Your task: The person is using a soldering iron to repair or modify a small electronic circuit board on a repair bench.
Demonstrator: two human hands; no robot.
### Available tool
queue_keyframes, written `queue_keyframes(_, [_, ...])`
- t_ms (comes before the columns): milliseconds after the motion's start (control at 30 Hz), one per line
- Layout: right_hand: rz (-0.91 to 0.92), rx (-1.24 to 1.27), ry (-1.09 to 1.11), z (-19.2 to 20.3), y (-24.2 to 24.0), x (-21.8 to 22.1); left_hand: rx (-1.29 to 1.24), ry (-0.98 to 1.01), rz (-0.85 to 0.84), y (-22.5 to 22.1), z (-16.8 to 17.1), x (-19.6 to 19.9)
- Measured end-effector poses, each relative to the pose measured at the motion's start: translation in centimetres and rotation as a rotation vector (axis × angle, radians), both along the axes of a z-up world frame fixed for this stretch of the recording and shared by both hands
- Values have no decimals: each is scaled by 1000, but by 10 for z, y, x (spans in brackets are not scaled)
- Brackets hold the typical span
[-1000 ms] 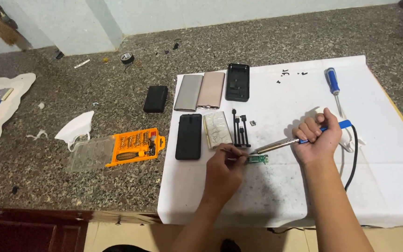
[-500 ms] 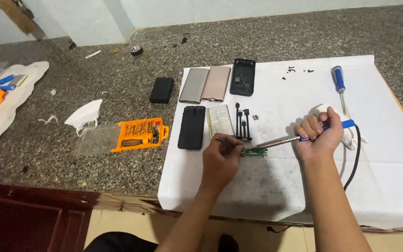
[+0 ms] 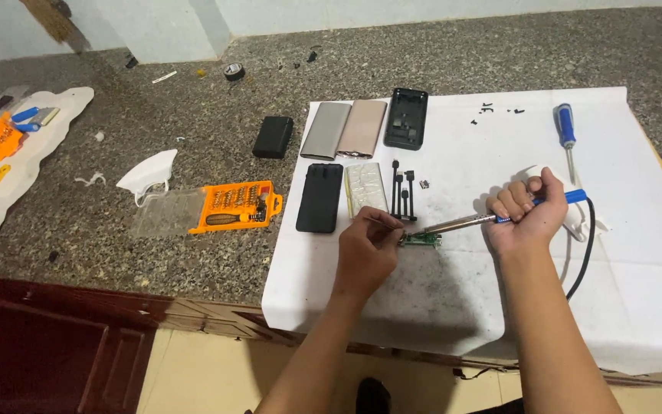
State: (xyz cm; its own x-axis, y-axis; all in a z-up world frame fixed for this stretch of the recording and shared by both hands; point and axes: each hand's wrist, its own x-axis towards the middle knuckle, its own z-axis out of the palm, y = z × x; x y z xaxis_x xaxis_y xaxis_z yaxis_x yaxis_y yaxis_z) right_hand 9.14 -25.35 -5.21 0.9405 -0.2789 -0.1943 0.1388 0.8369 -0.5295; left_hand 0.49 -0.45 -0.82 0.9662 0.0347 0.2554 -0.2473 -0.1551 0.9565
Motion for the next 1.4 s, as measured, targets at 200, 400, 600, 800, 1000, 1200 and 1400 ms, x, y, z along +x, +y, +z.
queue_keyframes(200, [15, 8, 5, 5, 2, 0, 26, 2, 16, -2, 1, 0])
queue_keyframes(400, [4, 8, 33, 2, 1, 5, 1, 15, 12, -1, 0, 2])
queue_keyframes(600, [26, 189, -38, 14, 6, -1, 9, 41, 3, 3, -6, 2])
queue_keyframes(800, [17, 166, -34, 15, 8, -3, 0, 343, -36, 7, 19, 9])
queue_keyframes(1000, [7, 172, -22, 10, 4, -1, 83, 306, -221, 12, 34, 20])
queue_keyframes(1200, [-25, 104, -9, 10, 2, -5, 43, 227, -231, 28, 32, 27])
queue_keyframes(1400, [-23, 106, 47, 16, 4, -6, -64, 424, -182, 20, 28, 23])
